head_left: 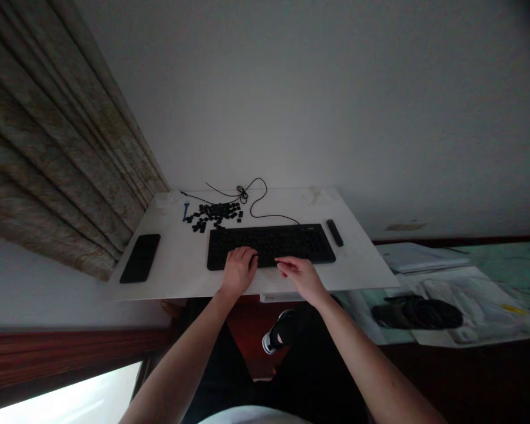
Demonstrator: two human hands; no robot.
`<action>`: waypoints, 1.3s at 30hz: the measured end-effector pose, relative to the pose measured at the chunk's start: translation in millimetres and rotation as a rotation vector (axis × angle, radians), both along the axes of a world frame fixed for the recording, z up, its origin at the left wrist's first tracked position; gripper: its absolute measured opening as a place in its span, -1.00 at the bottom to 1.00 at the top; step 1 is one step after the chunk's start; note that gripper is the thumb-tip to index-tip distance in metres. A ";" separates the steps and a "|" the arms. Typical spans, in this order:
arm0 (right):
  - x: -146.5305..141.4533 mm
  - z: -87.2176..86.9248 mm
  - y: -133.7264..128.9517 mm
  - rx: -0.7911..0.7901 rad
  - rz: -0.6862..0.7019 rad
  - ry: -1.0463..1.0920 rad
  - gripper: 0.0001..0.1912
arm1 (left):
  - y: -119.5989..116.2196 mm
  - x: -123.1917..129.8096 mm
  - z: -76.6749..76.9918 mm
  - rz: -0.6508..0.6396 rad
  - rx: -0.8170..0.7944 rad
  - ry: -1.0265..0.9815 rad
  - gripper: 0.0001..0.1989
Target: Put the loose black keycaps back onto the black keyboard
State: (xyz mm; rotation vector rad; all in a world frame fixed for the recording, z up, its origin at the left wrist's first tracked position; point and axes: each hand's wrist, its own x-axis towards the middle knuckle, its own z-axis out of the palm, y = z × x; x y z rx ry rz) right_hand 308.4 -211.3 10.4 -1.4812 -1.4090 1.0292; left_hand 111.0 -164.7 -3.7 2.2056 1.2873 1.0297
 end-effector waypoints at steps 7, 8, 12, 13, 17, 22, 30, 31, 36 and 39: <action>3.7 6.5 62.6 -0.094 0.097 -0.104 -0.81 | 23.4 -5.1 -21.5 0.041 0.206 0.321 -0.74; 1.6 6.4 70.9 -0.119 0.115 -0.115 -0.85 | 23.5 -4.7 -23.2 0.041 0.210 0.329 -0.74; -4.8 5.6 96.4 -0.197 0.197 -0.214 -0.92 | 23.4 -4.8 -25.1 0.037 0.209 0.334 -0.73; -5.5 5.9 100.7 -0.203 0.216 -0.247 -0.92 | 23.7 -5.1 -24.9 0.037 0.207 0.332 -0.73; -7.0 8.6 111.0 -0.207 0.266 -0.381 -0.91 | 25.1 -5.9 -24.7 0.036 0.194 0.327 -0.73; -10.7 11.7 117.0 -0.228 0.307 -0.482 -0.90 | 26.3 -5.9 -25.8 0.037 0.190 0.333 -0.74; -20.8 22.0 130.7 -0.409 0.250 -0.592 -0.91 | 25.1 -6.8 -25.0 0.020 0.192 0.326 -0.73; -21.8 24.1 131.8 -0.418 0.249 -0.606 -0.90 | 24.6 -6.9 -24.8 0.021 0.192 0.321 -0.72; -23.8 32.1 134.8 -0.499 0.268 -0.613 -0.88 | 22.8 -8.0 -25.3 0.029 0.191 0.257 -0.68; -24.4 33.2 137.5 -0.527 0.298 -0.625 -0.85 | 23.2 -7.9 -25.6 0.035 0.175 0.242 -0.69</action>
